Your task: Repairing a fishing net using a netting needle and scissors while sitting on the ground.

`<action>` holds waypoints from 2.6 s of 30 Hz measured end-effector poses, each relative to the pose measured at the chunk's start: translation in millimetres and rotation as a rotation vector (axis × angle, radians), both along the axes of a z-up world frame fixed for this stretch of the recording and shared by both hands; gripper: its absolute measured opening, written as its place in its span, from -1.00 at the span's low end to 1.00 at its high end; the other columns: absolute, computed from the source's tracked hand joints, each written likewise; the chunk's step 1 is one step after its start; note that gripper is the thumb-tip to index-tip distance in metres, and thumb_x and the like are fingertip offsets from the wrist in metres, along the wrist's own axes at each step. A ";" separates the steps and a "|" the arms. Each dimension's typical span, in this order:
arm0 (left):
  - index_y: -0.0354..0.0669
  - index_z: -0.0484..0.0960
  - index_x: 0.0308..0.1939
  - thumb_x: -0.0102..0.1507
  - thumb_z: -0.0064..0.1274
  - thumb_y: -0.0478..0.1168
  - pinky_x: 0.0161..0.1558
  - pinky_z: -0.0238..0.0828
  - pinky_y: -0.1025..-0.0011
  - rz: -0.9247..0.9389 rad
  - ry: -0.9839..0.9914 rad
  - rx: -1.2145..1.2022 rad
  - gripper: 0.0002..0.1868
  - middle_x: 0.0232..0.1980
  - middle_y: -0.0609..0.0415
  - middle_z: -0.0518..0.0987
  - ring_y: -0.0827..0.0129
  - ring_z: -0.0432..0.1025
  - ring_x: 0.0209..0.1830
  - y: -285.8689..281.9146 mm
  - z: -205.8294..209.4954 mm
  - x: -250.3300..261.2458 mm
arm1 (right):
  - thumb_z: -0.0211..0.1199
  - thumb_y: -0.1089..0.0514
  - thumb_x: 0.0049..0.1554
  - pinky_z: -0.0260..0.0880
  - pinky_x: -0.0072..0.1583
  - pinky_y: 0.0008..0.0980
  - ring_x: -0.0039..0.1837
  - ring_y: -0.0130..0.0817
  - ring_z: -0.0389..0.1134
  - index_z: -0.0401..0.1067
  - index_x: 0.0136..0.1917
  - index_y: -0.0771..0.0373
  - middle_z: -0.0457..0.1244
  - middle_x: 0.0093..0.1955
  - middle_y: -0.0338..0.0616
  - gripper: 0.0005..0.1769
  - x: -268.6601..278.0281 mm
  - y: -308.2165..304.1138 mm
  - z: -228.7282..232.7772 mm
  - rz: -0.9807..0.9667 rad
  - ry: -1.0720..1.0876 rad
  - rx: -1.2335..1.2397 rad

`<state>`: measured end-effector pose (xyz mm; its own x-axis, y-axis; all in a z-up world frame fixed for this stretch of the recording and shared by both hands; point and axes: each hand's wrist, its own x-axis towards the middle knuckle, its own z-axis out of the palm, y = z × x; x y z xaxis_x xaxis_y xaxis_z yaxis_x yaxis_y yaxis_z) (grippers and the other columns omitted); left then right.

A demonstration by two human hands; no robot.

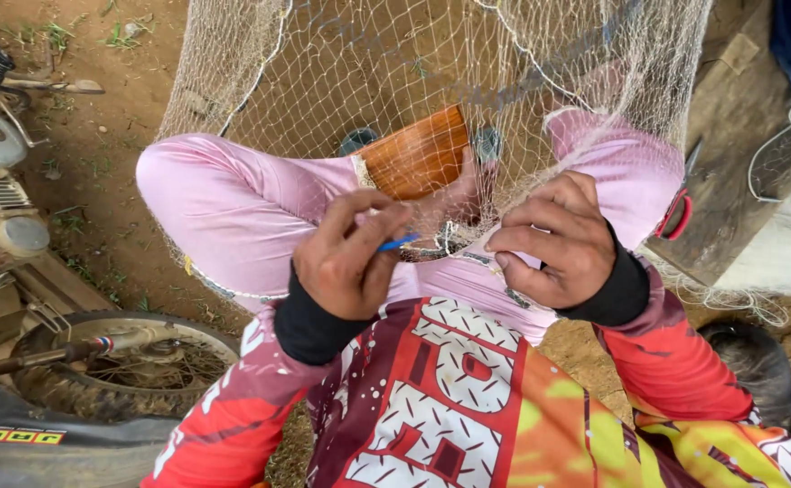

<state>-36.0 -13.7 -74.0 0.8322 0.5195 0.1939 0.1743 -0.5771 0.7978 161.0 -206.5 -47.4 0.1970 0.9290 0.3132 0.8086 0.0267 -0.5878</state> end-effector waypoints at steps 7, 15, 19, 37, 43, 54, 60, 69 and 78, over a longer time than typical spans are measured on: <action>-0.07 0.73 -0.07 0.28 0.13 -0.11 -0.41 0.54 0.31 -0.019 -0.326 -0.147 -0.78 -0.29 0.07 0.55 0.17 0.52 -0.51 -54.1 -12.7 22.1 | 0.23 0.13 0.19 0.18 0.19 -0.02 -0.06 -0.05 0.27 0.62 -0.03 0.05 0.30 -0.13 -0.20 -0.85 2.4 -1.0 10.1 0.020 0.069 -0.037; -0.13 0.69 -0.22 0.26 0.13 -0.22 -0.42 0.48 0.26 -0.057 -0.318 -0.341 -0.90 -0.44 0.02 0.48 0.04 0.50 -0.50 -57.4 -11.5 27.3 | 0.25 0.02 0.23 0.17 0.19 0.00 -0.04 -0.08 0.28 0.61 -0.06 0.05 0.30 -0.12 -0.19 -0.84 -3.7 11.2 9.8 0.008 -0.244 -0.028; -0.22 0.65 -0.29 0.26 0.15 -0.31 -0.39 0.44 0.26 -0.072 -0.319 -0.600 -0.95 -0.45 -0.07 0.52 -0.02 0.50 -0.47 -54.6 -14.5 22.6 | 0.28 0.08 0.24 0.16 0.19 -0.02 -0.02 -0.11 0.29 0.59 -0.10 0.06 0.30 -0.13 -0.21 -0.89 0.2 14.1 3.6 0.014 -0.339 -0.016; -0.24 0.69 -0.21 0.29 0.15 -0.36 -0.36 0.33 0.58 0.143 -0.273 -0.998 -0.96 -0.51 0.19 0.46 0.58 0.31 -0.45 -67.5 -34.4 26.7 | 0.35 0.17 0.16 0.19 0.21 -0.01 -0.05 -0.07 0.30 0.56 -0.14 0.05 0.26 -0.17 -0.19 -0.98 -0.6 13.5 -6.6 -0.051 -0.191 -0.030; -0.25 0.71 -0.21 0.27 0.19 -0.36 -0.40 0.27 0.63 0.155 -0.260 -1.076 -0.96 -0.54 0.23 0.43 0.63 0.28 -0.48 -78.5 -36.5 25.7 | 0.38 0.17 0.16 0.21 0.20 0.01 -0.04 -0.05 0.31 0.57 -0.12 0.07 0.27 -0.15 -0.17 -0.99 1.0 10.6 -17.4 -0.080 -0.184 -0.017; -0.26 0.74 -0.18 0.26 0.22 -0.37 -0.36 0.30 0.64 0.158 -0.268 -1.097 -0.93 -0.51 0.20 0.48 0.63 0.31 -0.45 -86.8 -52.8 23.9 | 0.37 0.20 0.16 0.24 0.20 0.00 -0.06 -0.05 0.31 0.58 -0.11 0.07 0.28 -0.14 -0.17 -0.97 -0.1 13.0 -35.2 -0.105 -0.128 0.032; -0.23 0.75 -0.11 0.29 0.22 -0.32 -0.22 0.47 0.38 0.136 -0.253 -0.853 -0.88 -0.36 -0.05 0.62 0.34 0.52 -0.33 -69.9 -43.8 20.2 | 0.39 0.24 0.14 0.26 0.18 -0.01 -0.10 -0.06 0.30 0.59 -0.10 0.10 0.29 -0.16 -0.16 -0.95 2.5 13.9 -51.7 -0.137 -0.104 0.073; -0.37 0.65 0.01 0.28 0.08 -0.19 -0.47 0.10 0.32 -0.300 -0.463 -0.212 -0.68 -0.43 0.11 0.32 0.34 0.17 -0.54 -46.7 54.5 -1.7 | 0.43 0.33 0.00 0.18 0.22 -0.16 -0.01 -0.22 0.25 0.52 -0.16 0.23 0.30 -0.13 -0.17 -0.87 1.0 15.0 -26.4 -0.167 -0.072 -0.084; -0.39 0.50 -0.36 0.37 -0.09 -0.52 -0.30 0.26 0.35 -0.658 -0.112 -0.904 -0.80 -0.37 0.02 0.24 0.25 0.25 -0.48 -82.1 85.1 -35.7 | 0.47 0.37 -0.07 0.23 0.22 -0.11 0.00 -0.13 0.29 0.53 -0.17 0.29 0.29 -0.13 -0.10 -0.81 -8.2 8.0 -13.8 -0.190 0.046 -0.105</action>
<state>-71.7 -95.8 11.1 0.9979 -0.0272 0.0596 -0.0501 0.2686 0.9619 152.8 -198.5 -61.2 0.3831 0.9011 0.2032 0.7656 -0.1866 -0.6157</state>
